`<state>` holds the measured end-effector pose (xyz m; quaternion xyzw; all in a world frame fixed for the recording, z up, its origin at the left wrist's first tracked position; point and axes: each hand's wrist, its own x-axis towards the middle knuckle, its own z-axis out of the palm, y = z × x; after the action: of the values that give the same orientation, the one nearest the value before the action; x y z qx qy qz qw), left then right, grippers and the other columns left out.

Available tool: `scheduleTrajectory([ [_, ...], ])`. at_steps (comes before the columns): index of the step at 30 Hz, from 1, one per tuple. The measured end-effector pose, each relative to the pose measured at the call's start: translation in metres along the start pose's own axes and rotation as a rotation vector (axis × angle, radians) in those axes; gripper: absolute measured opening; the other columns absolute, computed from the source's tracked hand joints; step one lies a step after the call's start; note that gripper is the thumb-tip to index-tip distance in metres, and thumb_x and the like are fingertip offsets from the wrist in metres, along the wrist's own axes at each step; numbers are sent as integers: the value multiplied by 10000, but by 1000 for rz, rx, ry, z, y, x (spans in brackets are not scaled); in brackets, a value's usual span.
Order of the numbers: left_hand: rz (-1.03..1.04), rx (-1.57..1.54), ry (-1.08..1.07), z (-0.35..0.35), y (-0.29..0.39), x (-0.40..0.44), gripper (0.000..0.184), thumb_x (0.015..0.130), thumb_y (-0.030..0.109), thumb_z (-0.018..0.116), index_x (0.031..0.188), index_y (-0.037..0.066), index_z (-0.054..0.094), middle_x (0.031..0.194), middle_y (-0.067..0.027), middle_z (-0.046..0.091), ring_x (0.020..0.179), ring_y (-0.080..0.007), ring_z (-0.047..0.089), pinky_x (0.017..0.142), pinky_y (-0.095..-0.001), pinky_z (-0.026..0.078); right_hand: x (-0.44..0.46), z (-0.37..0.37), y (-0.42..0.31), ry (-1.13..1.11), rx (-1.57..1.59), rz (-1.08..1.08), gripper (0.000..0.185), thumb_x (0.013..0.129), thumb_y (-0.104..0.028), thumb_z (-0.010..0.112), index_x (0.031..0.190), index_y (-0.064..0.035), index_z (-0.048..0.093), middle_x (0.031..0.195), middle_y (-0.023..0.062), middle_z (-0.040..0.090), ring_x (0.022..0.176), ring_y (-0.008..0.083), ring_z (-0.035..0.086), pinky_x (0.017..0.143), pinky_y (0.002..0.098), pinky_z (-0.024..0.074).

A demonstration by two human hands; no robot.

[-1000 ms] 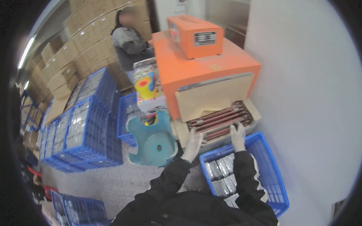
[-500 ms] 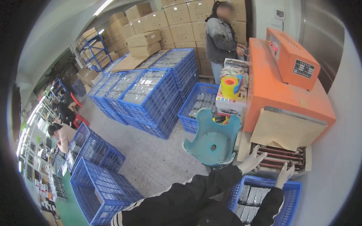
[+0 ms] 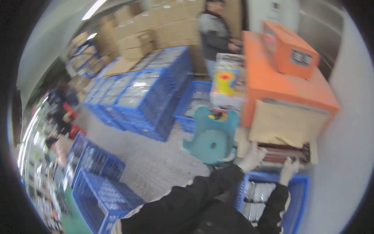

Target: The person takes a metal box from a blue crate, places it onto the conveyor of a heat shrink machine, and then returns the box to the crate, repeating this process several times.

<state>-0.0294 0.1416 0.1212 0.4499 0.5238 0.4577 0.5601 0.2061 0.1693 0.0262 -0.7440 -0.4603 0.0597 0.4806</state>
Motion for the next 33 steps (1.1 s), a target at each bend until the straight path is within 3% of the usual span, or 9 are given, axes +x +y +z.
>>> scheduleTrajectory([
  [3, 286, 68, -32, 36, -38, 19, 211, 728, -3, 501, 910, 104, 499, 706, -71, 441, 626, -295, 454, 662, -432, 370, 5, -25, -2, 129, -96, -46, 362, 824, -211, 661, 1126, -16, 617, 1059, 215, 615, 1029, 372, 539, 961, 435, 397],
  [6, 8, -46, -35, 28, 4, -4, 272, 880, 204, 545, 1106, 146, 404, 765, -68, 527, 541, -169, 538, 440, -270, 420, 2, -24, 4, 260, -97, -151, 400, 886, -257, 640, 1185, 2, 580, 1022, 179, 597, 959, 338, 551, 921, 416, 416],
  [8, -128, -37, -121, 23, 26, -20, 638, 948, 335, 495, 1411, 80, 138, 1130, -143, 509, 770, -204, 613, 603, -274, 492, -3, -33, -13, 169, 23, 57, 536, 917, -322, 609, 1325, 10, 501, 1264, 202, 536, 1195, 342, 471, 1065, 419, 320],
  [11, -207, -8, -163, 21, 39, -28, 789, 970, 386, 450, 1557, 69, 29, 1234, -153, 510, 929, -232, 628, 744, -296, 518, -3, -40, -32, 64, 111, 216, 670, 949, -413, 541, 1442, 12, 385, 1442, 228, 441, 1367, 363, 357, 1158, 441, 225],
  [15, -226, 10, -136, 27, 38, -27, 820, 962, 389, 452, 1578, 61, 21, 988, -59, 473, 917, -207, 631, 726, -279, 499, 13, -32, -27, 39, 63, 158, 635, 956, -388, 521, 1439, 6, 399, 1452, 232, 450, 1380, 372, 359, 1158, 465, 230],
  [24, -222, 101, -193, 48, 26, -13, 768, 959, 365, 462, 1567, 44, 120, 1111, -88, 549, 846, -186, 637, 722, -303, 503, 41, -14, -26, -110, -38, 155, 643, 962, -523, 498, 1395, -48, 495, 1481, 144, 436, 1404, 319, 306, 1187, 431, 173],
  [27, -190, 123, -119, 51, 16, -30, 756, 932, 314, 492, 1547, 11, 173, 992, -51, 572, 812, -171, 586, 776, -322, 470, 19, -21, -11, 40, 97, 119, 396, 927, -440, 586, 998, -61, 500, 1000, 114, 506, 983, 277, 438, 918, 399, 322],
  [30, -178, 206, -87, 47, -19, -43, 704, 945, 286, 529, 1511, -19, 244, 1056, -123, 608, 1017, -269, 581, 967, -406, 406, -18, -51, -4, 8, 341, 409, 458, 879, -494, 649, 982, -95, 449, 964, 67, 498, 939, 173, 459, 865, 339, 385],
  [33, 127, 402, -94, 49, -49, -81, 601, 911, 199, 531, 1434, 0, 311, 896, -155, 576, 836, -302, 565, 815, -434, 447, -73, -109, 1, -220, 725, 648, 663, 844, -480, 687, 1220, -3, 420, 1140, 139, 566, 1004, 217, 611, 846, 377, 548],
])
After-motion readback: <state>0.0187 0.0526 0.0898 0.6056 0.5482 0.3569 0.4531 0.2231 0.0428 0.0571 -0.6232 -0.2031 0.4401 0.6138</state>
